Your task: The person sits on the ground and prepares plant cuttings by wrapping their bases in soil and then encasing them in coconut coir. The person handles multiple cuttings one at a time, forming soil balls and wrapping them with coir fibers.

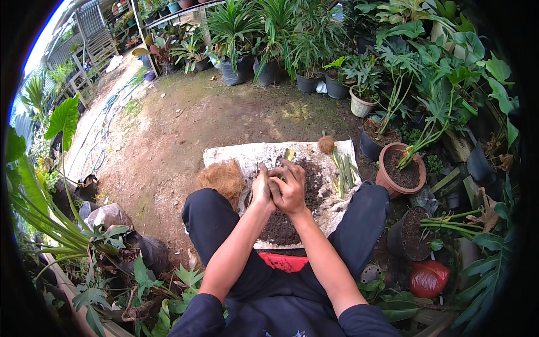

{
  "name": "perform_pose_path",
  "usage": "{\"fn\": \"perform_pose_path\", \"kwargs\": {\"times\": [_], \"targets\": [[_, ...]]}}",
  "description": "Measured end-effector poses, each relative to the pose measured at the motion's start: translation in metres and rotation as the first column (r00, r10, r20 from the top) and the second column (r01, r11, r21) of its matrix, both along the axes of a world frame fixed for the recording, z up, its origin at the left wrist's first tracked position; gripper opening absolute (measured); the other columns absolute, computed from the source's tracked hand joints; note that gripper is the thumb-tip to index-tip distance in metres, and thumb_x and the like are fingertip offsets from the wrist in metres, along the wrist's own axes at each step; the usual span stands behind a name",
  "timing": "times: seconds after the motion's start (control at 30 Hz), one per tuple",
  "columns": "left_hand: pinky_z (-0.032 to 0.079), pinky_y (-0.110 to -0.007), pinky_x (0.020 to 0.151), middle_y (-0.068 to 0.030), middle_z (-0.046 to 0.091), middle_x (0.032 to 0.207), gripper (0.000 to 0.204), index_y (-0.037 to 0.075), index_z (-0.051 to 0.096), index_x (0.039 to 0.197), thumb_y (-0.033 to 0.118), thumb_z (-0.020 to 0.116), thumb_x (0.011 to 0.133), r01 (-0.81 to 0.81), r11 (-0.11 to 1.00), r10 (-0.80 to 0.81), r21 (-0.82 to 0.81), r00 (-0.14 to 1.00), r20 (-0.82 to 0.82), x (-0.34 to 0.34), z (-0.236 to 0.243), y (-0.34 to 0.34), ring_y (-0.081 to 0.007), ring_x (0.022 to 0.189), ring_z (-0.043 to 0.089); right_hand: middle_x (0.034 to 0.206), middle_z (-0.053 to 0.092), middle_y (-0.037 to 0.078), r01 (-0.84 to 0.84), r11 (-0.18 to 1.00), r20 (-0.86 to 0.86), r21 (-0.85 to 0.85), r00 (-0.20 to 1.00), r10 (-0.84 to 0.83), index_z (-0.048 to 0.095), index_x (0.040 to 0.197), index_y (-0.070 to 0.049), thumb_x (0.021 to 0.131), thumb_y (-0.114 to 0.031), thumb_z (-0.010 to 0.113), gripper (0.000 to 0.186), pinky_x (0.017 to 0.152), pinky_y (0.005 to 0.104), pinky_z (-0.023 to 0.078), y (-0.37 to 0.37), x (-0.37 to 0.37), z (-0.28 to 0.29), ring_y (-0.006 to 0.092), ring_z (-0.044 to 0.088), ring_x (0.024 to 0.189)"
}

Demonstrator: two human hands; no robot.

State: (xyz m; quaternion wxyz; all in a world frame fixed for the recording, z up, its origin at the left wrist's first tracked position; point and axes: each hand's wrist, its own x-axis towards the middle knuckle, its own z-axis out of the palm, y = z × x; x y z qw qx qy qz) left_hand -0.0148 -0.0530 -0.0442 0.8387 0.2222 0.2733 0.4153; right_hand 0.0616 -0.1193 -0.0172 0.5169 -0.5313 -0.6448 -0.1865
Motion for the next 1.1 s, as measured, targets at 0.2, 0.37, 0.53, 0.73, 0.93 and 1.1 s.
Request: {"fn": "perform_pose_path", "kwargs": {"times": [0.2,0.37,0.53,0.73,0.93,1.1], "targets": [[0.046,-0.044,0.104,-0.0154,0.059,0.129,0.069,0.004,0.053,0.132,0.063,0.044,0.097,0.273,0.958,-0.283,0.093,0.950,0.134,-0.015,0.021,-0.002,-0.0287,0.120,0.056,0.123,0.062,0.013,0.106,0.993,0.002,-0.061,0.994,-0.106,0.068,0.105,-0.007,0.087,-0.045,0.064,0.043,0.108,0.0488,0.032,-0.007,0.004,0.008,0.0375,0.048,0.129],[0.045,-0.039,0.103,-0.0102,0.063,0.119,0.057,0.005,0.057,0.124,0.055,0.039,0.102,0.059,0.998,-0.059,0.001,0.997,-0.055,-0.012,0.022,-0.019,-0.0242,0.117,0.057,0.118,0.064,0.015,-0.114,0.993,-0.165,0.003,0.980,0.113,0.066,0.092,-0.003,0.085,-0.032,0.063,0.030,0.105,0.0490,0.037,-0.006,0.000,-0.009,0.0397,0.050,0.128],[0.047,-0.037,0.097,-0.0083,0.063,0.115,0.047,0.006,0.058,0.119,0.047,0.043,0.104,-0.047,0.996,0.053,0.075,0.995,-0.079,-0.020,0.035,-0.039,-0.0214,0.109,0.058,0.119,0.063,0.016,-0.173,0.984,-0.200,-0.030,0.966,0.164,0.066,0.089,-0.003,0.085,-0.028,0.061,0.026,0.108,0.0509,0.037,-0.014,-0.007,-0.005,0.0415,0.049,0.128],[0.050,-0.036,0.089,-0.0086,0.064,0.104,0.047,0.005,0.061,0.109,0.050,0.047,0.102,-0.079,0.991,0.066,0.106,0.991,0.119,-0.033,0.063,-0.059,-0.0195,0.096,0.061,0.139,0.049,0.017,-0.281,0.951,-0.204,-0.128,0.946,0.252,0.059,0.119,-0.006,0.094,-0.043,0.054,0.045,0.113,0.0515,0.029,-0.026,-0.007,0.017,0.0420,0.038,0.136],[0.048,-0.030,0.074,-0.0057,0.062,0.092,0.047,0.002,0.063,0.105,0.044,0.042,0.106,-0.246,0.893,0.358,0.376,0.896,-0.263,-0.026,0.037,-0.047,-0.0132,0.082,0.058,0.140,0.049,0.014,-0.550,0.825,-0.891,0.131,0.300,0.342,0.034,0.147,-0.008,0.105,-0.051,0.031,0.060,0.112,0.0414,0.034,-0.015,-0.034,0.003,0.0285,0.042,0.134],[0.037,-0.040,0.099,-0.0139,0.059,0.113,0.060,0.001,0.061,0.104,0.049,0.024,0.107,-0.052,0.545,0.559,0.837,0.766,-0.316,-0.006,0.012,-0.052,-0.0264,0.110,0.051,0.126,0.061,0.014,-0.557,0.731,-0.916,0.394,-0.305,0.261,0.053,0.130,-0.001,0.104,-0.052,0.032,0.060,0.106,0.0381,0.043,-0.005,-0.023,-0.010,0.0228,0.058,0.117]]}}
